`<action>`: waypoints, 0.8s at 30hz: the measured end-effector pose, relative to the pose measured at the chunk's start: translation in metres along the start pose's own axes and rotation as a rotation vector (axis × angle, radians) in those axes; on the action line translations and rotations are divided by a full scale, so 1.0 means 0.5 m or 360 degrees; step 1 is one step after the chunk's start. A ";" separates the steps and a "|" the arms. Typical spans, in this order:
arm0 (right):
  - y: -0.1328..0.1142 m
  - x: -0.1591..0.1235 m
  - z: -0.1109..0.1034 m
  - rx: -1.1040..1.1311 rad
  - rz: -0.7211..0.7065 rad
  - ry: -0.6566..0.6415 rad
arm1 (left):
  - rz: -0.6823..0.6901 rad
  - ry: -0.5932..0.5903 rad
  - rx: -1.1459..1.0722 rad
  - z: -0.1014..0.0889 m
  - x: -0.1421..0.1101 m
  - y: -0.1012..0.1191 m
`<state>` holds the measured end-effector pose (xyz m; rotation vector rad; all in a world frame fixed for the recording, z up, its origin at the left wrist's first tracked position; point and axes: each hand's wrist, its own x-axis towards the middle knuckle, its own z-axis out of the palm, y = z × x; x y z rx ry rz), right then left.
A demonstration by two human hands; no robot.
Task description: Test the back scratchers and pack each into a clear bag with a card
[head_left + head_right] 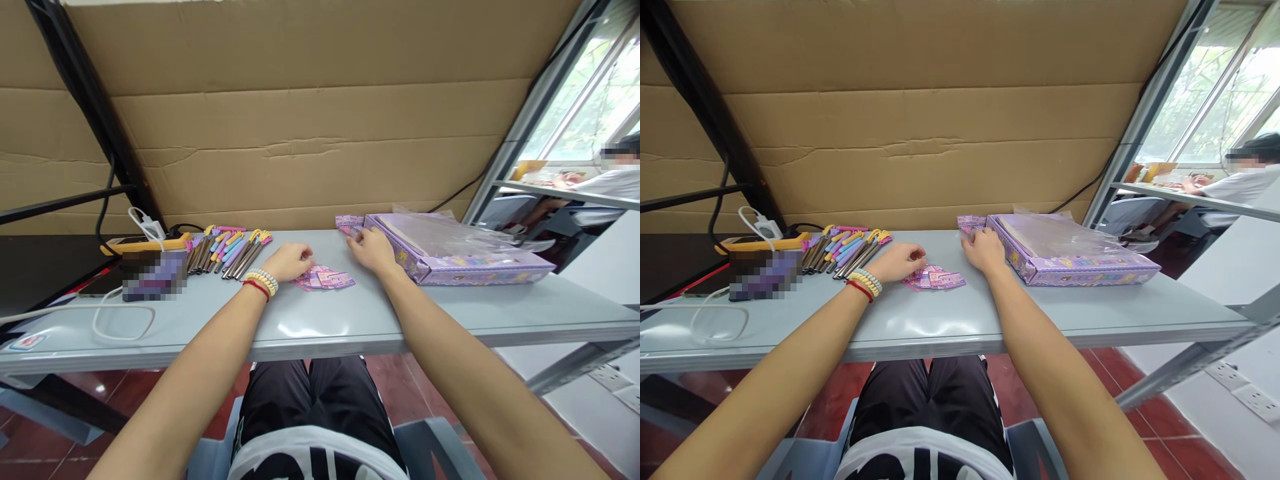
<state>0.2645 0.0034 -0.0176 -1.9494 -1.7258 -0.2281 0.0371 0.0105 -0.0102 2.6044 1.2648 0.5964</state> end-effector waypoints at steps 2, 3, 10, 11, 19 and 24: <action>-0.002 0.000 -0.002 0.0092 -0.0053 -0.0007 | -0.0005 -0.0035 0.0026 0.000 -0.001 0.001; -0.004 0.000 -0.002 0.0120 -0.0074 -0.0016 | -0.0013 -0.0059 0.0042 0.000 -0.001 0.002; -0.014 -0.003 -0.001 0.0303 -0.0276 -0.0002 | -0.0028 -0.0185 0.0076 -0.001 -0.004 0.006; -0.016 -0.005 -0.002 0.0333 -0.0299 0.0036 | -0.0016 -0.0194 0.0076 0.000 -0.004 0.005; -0.023 -0.015 -0.022 0.0396 -0.0246 0.0115 | 0.0042 -0.0277 0.0146 0.006 0.000 -0.005; -0.023 -0.016 -0.024 0.0311 -0.0225 -0.0012 | 0.0030 -0.0316 0.0134 0.006 0.000 -0.006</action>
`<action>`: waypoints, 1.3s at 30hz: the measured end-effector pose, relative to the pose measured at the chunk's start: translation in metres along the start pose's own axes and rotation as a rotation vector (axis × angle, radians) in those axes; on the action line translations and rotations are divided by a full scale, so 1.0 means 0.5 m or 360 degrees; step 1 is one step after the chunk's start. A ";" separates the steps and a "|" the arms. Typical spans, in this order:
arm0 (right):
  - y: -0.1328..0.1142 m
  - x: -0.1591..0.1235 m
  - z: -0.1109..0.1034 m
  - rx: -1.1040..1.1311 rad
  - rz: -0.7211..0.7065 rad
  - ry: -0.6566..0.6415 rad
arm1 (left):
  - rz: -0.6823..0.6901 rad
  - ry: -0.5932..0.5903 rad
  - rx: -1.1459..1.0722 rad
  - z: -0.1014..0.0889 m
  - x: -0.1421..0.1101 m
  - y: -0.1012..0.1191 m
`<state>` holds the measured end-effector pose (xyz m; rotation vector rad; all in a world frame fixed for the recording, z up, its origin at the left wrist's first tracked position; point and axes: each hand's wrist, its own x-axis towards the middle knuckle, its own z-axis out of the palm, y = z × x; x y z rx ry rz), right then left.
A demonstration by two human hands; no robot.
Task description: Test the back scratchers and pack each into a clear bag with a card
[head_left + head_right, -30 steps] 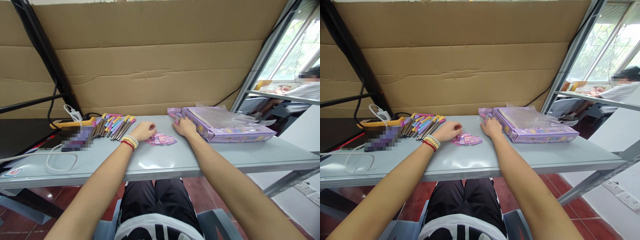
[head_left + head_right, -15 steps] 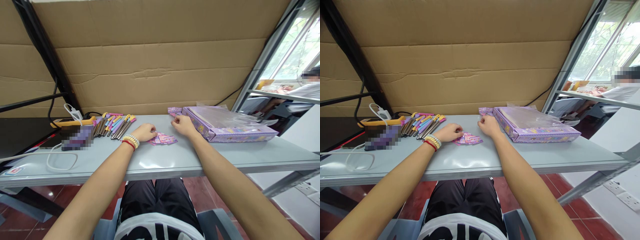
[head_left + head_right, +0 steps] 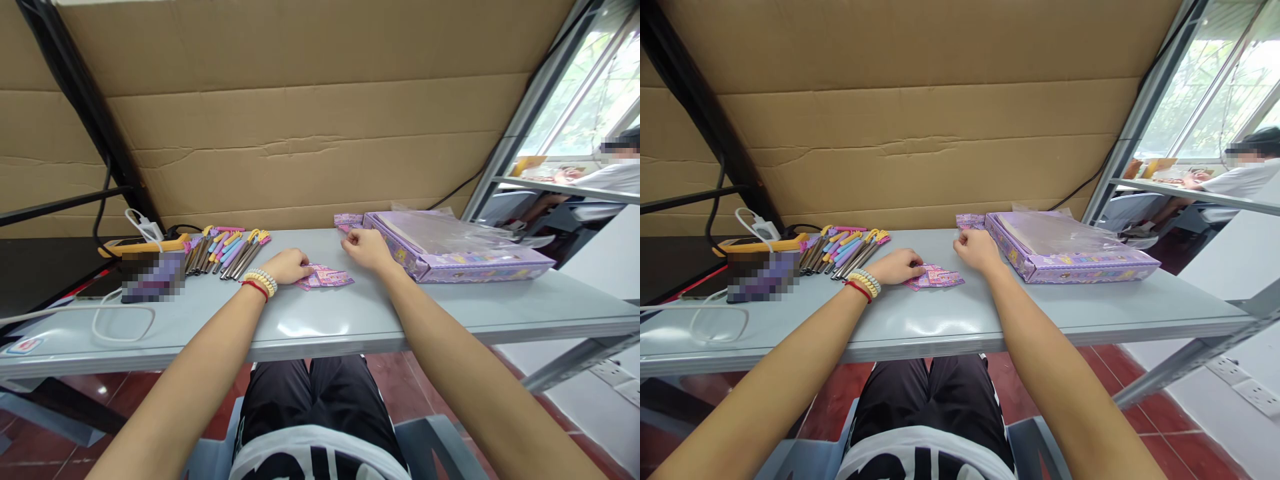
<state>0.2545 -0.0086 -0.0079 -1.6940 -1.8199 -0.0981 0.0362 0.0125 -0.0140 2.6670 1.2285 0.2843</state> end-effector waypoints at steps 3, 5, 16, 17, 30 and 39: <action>0.000 0.000 -0.003 -0.0093 0.0077 -0.0022 | -0.0009 -0.0004 0.0014 -0.001 -0.001 0.001; 0.003 0.000 -0.007 -0.0159 0.0164 -0.0010 | -0.0017 -0.0008 0.0025 -0.002 -0.001 0.003; 0.009 0.002 -0.008 0.0015 0.0118 -0.0031 | -0.0062 -0.0046 0.0083 -0.004 -0.001 0.003; 0.006 0.001 -0.005 0.0074 0.0050 -0.0092 | -0.0059 -0.0043 0.0084 -0.003 0.000 0.003; -0.012 -0.015 -0.010 0.0453 -0.0246 -0.0864 | -0.0210 0.0231 0.0125 -0.007 0.002 -0.002; -0.010 -0.015 0.003 0.0518 -0.0164 -0.1067 | -0.0641 0.0499 0.0140 -0.014 0.001 -0.011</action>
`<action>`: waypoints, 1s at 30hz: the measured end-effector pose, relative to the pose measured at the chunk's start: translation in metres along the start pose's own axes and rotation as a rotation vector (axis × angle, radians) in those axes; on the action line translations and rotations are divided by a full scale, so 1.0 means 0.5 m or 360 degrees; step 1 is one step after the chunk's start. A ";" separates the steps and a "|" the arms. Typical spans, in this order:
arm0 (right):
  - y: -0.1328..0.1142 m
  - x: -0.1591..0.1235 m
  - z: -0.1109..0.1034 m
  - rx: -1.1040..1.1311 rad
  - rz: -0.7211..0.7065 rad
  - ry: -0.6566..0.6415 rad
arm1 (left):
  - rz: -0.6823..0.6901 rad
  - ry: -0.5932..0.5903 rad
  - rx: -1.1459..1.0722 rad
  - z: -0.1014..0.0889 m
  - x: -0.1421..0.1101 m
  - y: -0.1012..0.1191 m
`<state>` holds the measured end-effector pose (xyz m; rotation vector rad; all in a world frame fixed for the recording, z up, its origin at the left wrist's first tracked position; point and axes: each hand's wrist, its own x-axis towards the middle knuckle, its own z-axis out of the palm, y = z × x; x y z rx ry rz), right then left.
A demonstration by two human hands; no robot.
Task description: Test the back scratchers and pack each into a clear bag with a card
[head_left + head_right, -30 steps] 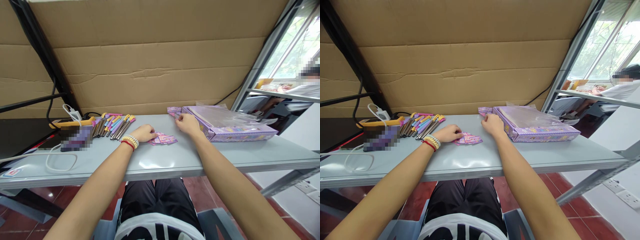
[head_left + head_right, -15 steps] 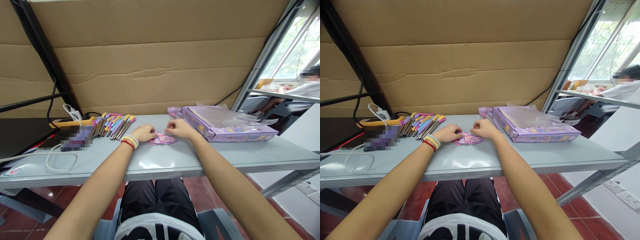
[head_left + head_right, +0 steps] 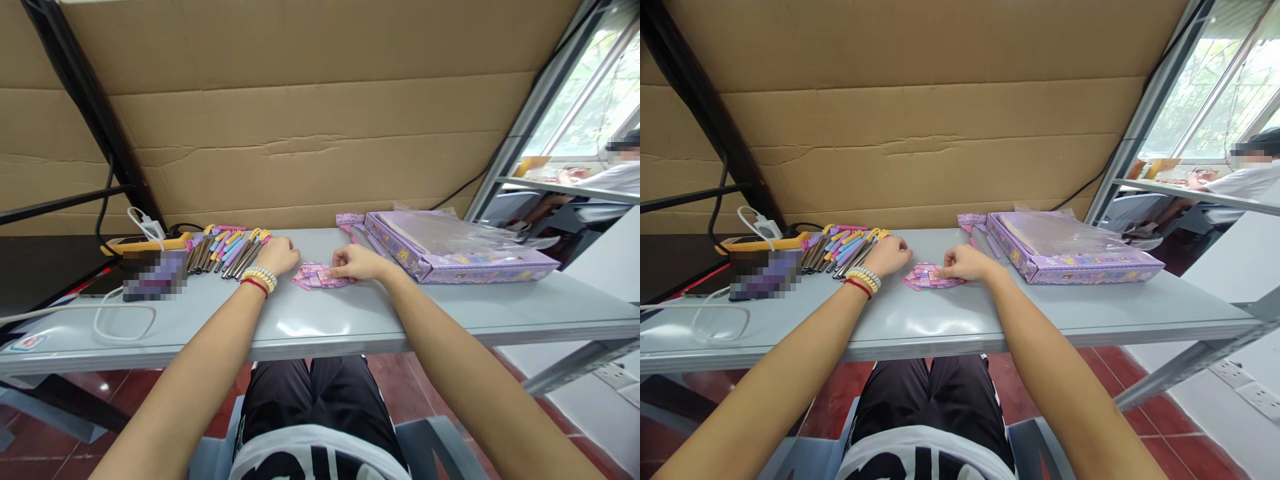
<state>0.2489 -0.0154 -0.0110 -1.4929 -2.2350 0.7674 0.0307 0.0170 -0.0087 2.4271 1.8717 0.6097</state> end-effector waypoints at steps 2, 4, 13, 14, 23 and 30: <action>0.000 0.001 0.004 0.0133 -0.0006 -0.0037 | -0.0081 0.0050 0.0006 -0.004 0.001 -0.004; -0.003 0.001 0.007 0.0243 -0.0034 -0.0065 | -0.0129 0.0080 0.0010 -0.007 0.002 -0.008; -0.010 -0.001 0.005 0.0287 -0.0227 0.0338 | -0.0322 0.0306 0.0173 -0.024 0.003 -0.030; -0.009 0.000 0.004 0.0205 -0.0240 0.0431 | -0.0373 0.0345 0.0225 -0.027 0.002 -0.036; -0.003 0.003 0.002 -0.0195 -0.0245 0.0579 | -0.0696 0.0216 0.0352 -0.040 0.007 -0.099; -0.005 0.002 0.002 -0.0244 -0.0237 0.0564 | -0.0774 0.0139 0.0275 -0.040 0.011 -0.104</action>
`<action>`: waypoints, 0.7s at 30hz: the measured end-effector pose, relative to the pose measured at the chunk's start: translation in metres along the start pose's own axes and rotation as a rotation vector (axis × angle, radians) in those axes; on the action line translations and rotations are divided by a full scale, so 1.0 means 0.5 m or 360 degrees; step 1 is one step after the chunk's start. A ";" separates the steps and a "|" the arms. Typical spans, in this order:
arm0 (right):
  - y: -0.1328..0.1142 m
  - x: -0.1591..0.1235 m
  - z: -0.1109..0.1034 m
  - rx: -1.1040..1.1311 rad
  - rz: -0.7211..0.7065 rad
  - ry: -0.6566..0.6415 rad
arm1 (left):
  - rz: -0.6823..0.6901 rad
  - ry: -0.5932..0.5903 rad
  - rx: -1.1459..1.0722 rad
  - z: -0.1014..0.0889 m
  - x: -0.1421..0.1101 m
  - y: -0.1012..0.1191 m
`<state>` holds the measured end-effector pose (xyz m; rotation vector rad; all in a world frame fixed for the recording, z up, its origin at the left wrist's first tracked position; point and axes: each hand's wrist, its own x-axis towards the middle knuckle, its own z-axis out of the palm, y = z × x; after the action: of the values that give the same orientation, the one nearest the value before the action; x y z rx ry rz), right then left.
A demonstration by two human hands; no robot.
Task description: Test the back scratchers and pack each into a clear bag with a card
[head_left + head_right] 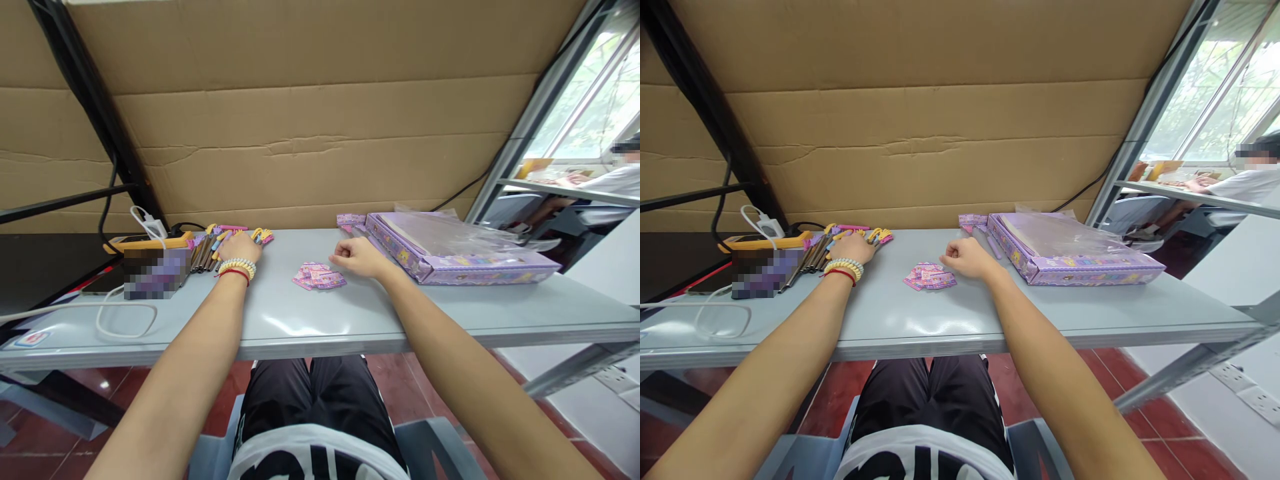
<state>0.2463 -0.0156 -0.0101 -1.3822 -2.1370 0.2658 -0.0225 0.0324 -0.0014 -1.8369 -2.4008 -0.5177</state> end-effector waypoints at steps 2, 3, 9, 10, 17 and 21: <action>0.001 0.000 0.000 -0.0020 -0.0003 -0.0004 | -0.0016 -0.0034 -0.0008 -0.001 0.000 -0.001; 0.001 0.000 0.001 -0.0030 -0.0008 -0.0005 | -0.0020 -0.0047 -0.0011 -0.002 0.000 -0.001; 0.003 0.000 0.002 -0.0065 -0.0031 -0.0017 | -0.0035 -0.0025 -0.0031 0.003 0.002 -0.005; 0.002 0.000 0.002 -0.0067 -0.0033 -0.0021 | -0.0036 -0.0015 -0.0034 0.004 0.003 -0.006; 0.000 -0.001 0.000 -0.0057 -0.0032 -0.0028 | 0.0041 -0.0012 0.0017 0.011 0.007 -0.010; 0.001 0.000 0.001 -0.0066 -0.0042 -0.0022 | 0.0049 0.0028 0.0019 0.006 0.005 -0.008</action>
<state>0.2466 -0.0153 -0.0109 -1.3781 -2.1820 0.2220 -0.0265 0.0347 -0.0044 -1.8532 -2.3555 -0.5132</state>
